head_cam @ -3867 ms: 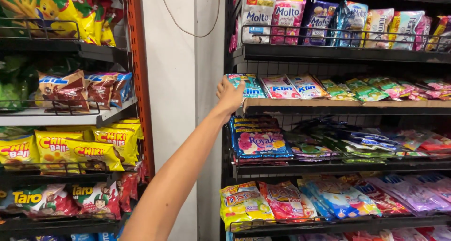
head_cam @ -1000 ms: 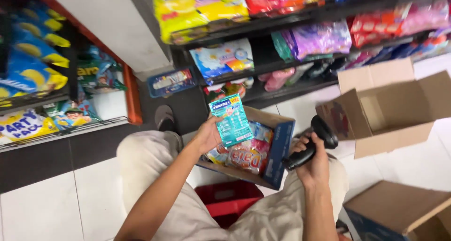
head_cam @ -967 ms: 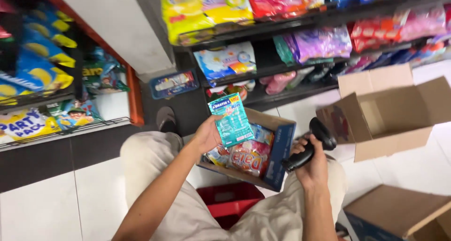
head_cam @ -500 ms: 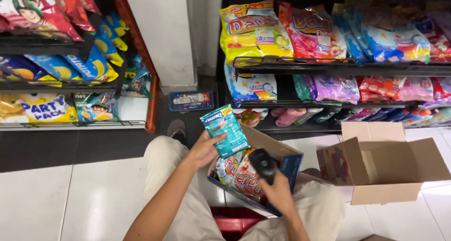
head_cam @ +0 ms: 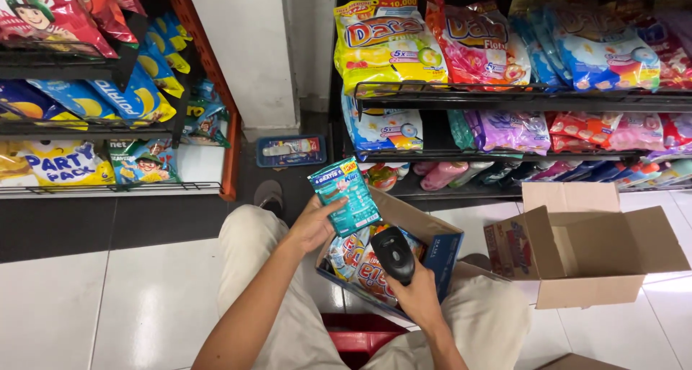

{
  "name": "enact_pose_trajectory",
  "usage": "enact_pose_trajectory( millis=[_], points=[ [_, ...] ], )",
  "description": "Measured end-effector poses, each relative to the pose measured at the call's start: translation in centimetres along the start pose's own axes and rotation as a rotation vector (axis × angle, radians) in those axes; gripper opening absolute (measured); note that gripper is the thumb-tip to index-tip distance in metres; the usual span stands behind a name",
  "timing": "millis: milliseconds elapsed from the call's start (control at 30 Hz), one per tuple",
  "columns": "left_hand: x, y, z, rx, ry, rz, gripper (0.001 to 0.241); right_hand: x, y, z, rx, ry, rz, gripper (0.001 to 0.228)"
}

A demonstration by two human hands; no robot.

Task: Scanning laundry detergent packets and placing them onto a store shelf.

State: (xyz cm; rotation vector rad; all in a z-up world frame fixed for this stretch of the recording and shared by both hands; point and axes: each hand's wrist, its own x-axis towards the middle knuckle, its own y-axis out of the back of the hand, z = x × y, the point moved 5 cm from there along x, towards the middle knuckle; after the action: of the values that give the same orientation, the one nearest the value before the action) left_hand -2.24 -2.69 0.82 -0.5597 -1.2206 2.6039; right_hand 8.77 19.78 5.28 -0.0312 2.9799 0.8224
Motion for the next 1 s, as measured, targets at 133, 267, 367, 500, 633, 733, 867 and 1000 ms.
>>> enact_pose_trajectory(
  millis=[133,267,367,500,633,733,867,1000],
  points=[
    [-0.2,-0.5,0.1,0.007,0.011,-0.011,0.037,0.0,-0.1,0.6,-0.02,0.001,-0.009,0.039],
    [-0.1,-0.5,-0.1,0.029,0.015,0.011,0.037,0.1,0.1,0.5,-0.044,-0.013,-0.016,0.041],
    [0.0,-0.2,-0.3,0.036,0.02,0.038,0.036,0.0,0.2,0.5,-0.026,0.006,0.0,0.04],
    [-0.1,-0.7,-0.1,0.04,0.014,0.02,0.041,0.2,0.2,0.4,-0.024,-0.082,-0.006,0.04],
    [-1.2,-3.0,1.1,-0.24,0.094,0.029,0.082,0.2,0.5,0.0,0.047,0.011,0.097,0.038],
    [-1.0,-2.1,1.0,-0.424,0.054,-0.02,0.084,0.2,1.0,0.1,0.093,0.0,0.193,0.032],
    [-0.8,-0.5,0.7,-0.304,-0.004,0.001,0.068,0.9,-0.2,8.6,0.166,-0.19,0.225,0.026],
    [-2.8,-5.1,2.2,-0.734,-0.005,-0.144,0.074,2.8,-0.8,13.1,0.328,-0.08,0.273,0.025]
  ],
)
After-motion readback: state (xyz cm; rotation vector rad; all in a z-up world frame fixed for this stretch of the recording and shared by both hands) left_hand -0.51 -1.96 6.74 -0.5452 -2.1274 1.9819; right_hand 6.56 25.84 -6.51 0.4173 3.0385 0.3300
